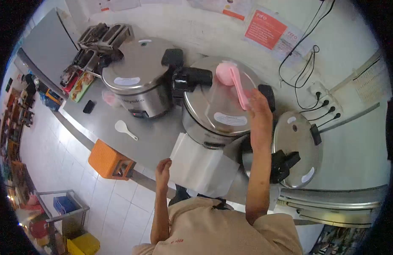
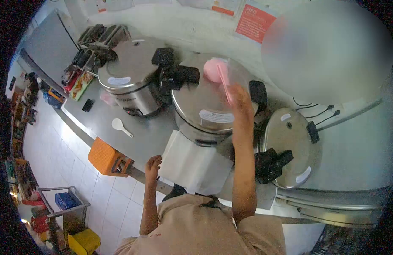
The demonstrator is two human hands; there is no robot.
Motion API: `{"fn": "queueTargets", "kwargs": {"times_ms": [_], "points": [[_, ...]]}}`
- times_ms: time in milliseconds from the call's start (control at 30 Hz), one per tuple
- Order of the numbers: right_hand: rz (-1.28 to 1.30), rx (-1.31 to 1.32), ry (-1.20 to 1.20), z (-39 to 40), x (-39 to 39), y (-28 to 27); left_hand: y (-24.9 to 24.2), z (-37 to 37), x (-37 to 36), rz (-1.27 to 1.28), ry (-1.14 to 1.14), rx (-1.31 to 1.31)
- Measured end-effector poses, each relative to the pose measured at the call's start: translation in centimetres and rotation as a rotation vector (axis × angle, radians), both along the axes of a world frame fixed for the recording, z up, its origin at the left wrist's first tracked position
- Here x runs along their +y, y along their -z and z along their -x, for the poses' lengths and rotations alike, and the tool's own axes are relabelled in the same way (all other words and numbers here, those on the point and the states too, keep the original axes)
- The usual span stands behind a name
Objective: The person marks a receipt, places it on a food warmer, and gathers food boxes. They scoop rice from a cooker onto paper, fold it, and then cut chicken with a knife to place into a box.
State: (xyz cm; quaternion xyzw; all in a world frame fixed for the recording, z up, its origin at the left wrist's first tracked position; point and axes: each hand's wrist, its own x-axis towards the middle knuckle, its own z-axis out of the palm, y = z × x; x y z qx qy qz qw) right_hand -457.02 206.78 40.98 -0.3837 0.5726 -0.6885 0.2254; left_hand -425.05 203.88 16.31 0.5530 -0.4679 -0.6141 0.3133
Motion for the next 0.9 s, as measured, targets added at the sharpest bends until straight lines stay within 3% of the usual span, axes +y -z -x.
{"fn": "queueTargets", "kwargs": {"times_ms": [33,100,200,233,267,300,400,500,600,700,733,800,900], "points": [[0.185,-0.504,-0.262,-1.8,0.8,-1.6,1.6,-1.0,-0.1,-0.019,-0.023,-0.020],[0.292,-0.928,-0.580,-5.7,1.9,-4.3,4.9,-1.4,-0.4,0.050,-0.117,-0.061],[0.285,-1.037,-0.726,-10.0,3.2,-6.8,8.3,-1.8,-1.4,0.119,-0.066,-0.031],[0.298,-1.058,-0.789,-11.5,3.9,-8.0,12.0,-2.2,-1.8,0.128,-0.097,0.102],[0.312,-1.081,-0.851,-13.2,4.6,-9.0,12.9,-2.6,-2.5,0.219,-0.016,-0.003],[0.309,-1.098,-0.905,-14.6,5.4,-9.6,13.4,-2.7,-2.8,0.305,0.071,-0.111],[0.303,-1.115,-0.988,-17.8,6.8,-10.5,11.6,-2.3,-3.4,0.238,0.084,-0.054],[0.277,-1.164,-0.953,-19.3,7.8,-9.9,9.0,-2.1,-3.0,0.122,0.074,-0.031],[0.234,-1.201,-0.875,-20.4,9.1,-8.7,11.8,-3.3,-3.1,0.063,0.196,-0.084],[0.140,-1.254,-0.716,-20.8,10.8,-7.5,13.5,-3.4,-1.8,-0.003,0.116,0.015],[0.087,-1.259,-0.618,-20.7,11.6,-6.7,13.8,-3.5,-1.6,0.125,0.211,-0.185],[-0.069,-1.027,-0.362,-18.8,11.9,-3.7,14.2,-3.4,-1.5,0.395,0.400,-0.562],[-0.568,-0.014,0.054,-12.7,11.2,8.7,10.7,-1.4,-0.3,0.568,0.477,-0.761]]}}
